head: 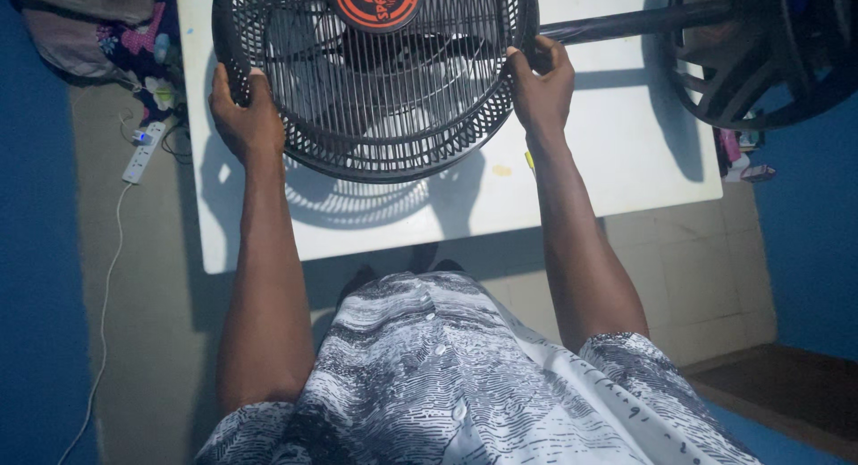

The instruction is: The person reassembles an electric fan on a white table. They attach the fan head to the stand, then place and secure the front grille over the blades by hand, aligning it with the rear grille and stand.

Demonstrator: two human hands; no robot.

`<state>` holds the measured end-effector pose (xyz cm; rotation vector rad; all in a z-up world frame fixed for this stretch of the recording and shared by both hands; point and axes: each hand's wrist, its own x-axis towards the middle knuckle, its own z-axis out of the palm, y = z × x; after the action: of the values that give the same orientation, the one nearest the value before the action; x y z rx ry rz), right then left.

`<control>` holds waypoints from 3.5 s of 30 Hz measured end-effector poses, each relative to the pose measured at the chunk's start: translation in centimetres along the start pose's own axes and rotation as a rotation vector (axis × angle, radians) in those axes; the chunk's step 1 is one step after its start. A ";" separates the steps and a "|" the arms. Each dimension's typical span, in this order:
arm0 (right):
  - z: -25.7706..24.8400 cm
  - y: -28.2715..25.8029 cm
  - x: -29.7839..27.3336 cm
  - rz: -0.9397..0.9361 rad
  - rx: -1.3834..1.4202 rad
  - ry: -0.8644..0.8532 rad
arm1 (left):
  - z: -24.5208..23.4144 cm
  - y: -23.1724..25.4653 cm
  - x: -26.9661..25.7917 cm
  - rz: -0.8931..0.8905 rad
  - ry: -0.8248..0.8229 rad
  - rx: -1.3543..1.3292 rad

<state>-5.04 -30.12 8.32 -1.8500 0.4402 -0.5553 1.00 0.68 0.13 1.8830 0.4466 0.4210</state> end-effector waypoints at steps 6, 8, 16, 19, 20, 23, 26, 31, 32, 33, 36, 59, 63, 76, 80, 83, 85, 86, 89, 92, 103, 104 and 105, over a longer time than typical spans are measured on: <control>0.0 0.2 0.0 -0.010 -0.019 0.001 | -0.2 0.9 -0.3 -0.001 0.003 -0.003; -0.1 0.1 0.0 0.015 -0.031 0.000 | -0.3 1.2 -0.4 -0.017 -0.011 0.000; -0.2 -0.3 -0.1 0.001 0.030 -0.043 | -0.6 1.5 -0.7 -0.039 -0.031 0.004; -0.1 -0.2 0.0 0.023 0.035 -0.037 | -0.5 1.2 -0.6 -0.044 -0.028 0.009; -0.1 -0.1 0.0 0.028 0.035 -0.033 | -0.4 1.0 -0.6 -0.059 -0.034 0.013; -0.1 -0.1 -0.2 0.039 -0.010 -0.033 | -0.4 0.7 -0.4 -0.049 -0.035 -0.035; -0.2 0.0 -0.3 0.016 -0.036 -0.036 | -0.3 0.7 -0.4 -0.020 -0.016 -0.023; -0.3 0.0 -0.4 0.034 -0.017 -0.058 | -0.6 0.7 -0.5 -0.038 -0.033 -0.001; -0.3 0.1 -0.3 0.038 -0.026 -0.058 | -0.6 0.7 -0.5 -0.039 -0.034 0.003; -0.3 0.2 -0.2 0.048 -0.024 -0.060 | -0.7 0.7 -0.5 -0.037 -0.032 -0.001; -0.2 0.5 0.1 0.051 -0.025 -0.063 | -0.6 0.6 -0.5 -0.031 -0.031 -0.030; -0.3 0.3 -4.7 0.072 -0.305 0.015 | -2.4 1.9 -6.6 -0.006 -0.053 0.018; -0.1 -0.1 -5.6 0.089 -0.309 -0.001 | -2.5 3.0 -8.1 -0.051 -0.040 0.059; -3.0 1.6 -5.9 -0.213 -0.295 -0.174 | -1.2 4.9 -12.9 -0.103 0.010 0.118; -4.2 2.6 -6.4 -0.144 -0.303 -0.211 | -1.0 4.5 -14.8 -0.128 -0.024 0.030; -5.0 2.8 -6.8 -0.115 -0.323 -0.226 | -0.8 4.5 -15.8 -0.163 -0.020 0.006; -5.3 3.0 -6.9 -0.130 -0.331 -0.226 | -0.9 4.4 -16.2 -0.138 -0.011 -0.038; -5.4 3.0 -7.0 -0.137 -0.336 -0.225 | -1.0 4.3 -16.4 -0.126 -0.009 -0.062; -5.7 2.6 -6.7 -0.126 -0.335 -0.209 | -1.5 4.6 -16.3 -0.150 -0.011 -0.068; -5.8 1.9 -6.1 -0.163 -0.293 -0.180 | -2.1 4.7 -15.5 -0.199 -0.045 -0.035; -3.4 -0.2 -5.9 -0.172 -0.235 -0.140 | -2.3 4.1 -11.4 -0.055 0.011 0.039; -3.4 -0.1 -6.0 -0.156 -0.232 -0.142 | -2.5 4.0 -11.1 -0.088 -0.003 0.080; -3.2 -0.1 -5.8 -0.147 -0.257 -0.128 | -2.5 3.9 -10.8 -0.079 0.001 0.087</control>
<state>-11.65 -29.36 8.38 -2.1641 0.3014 -0.4924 -9.16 -3.92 3.85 1.9422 0.5453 0.3546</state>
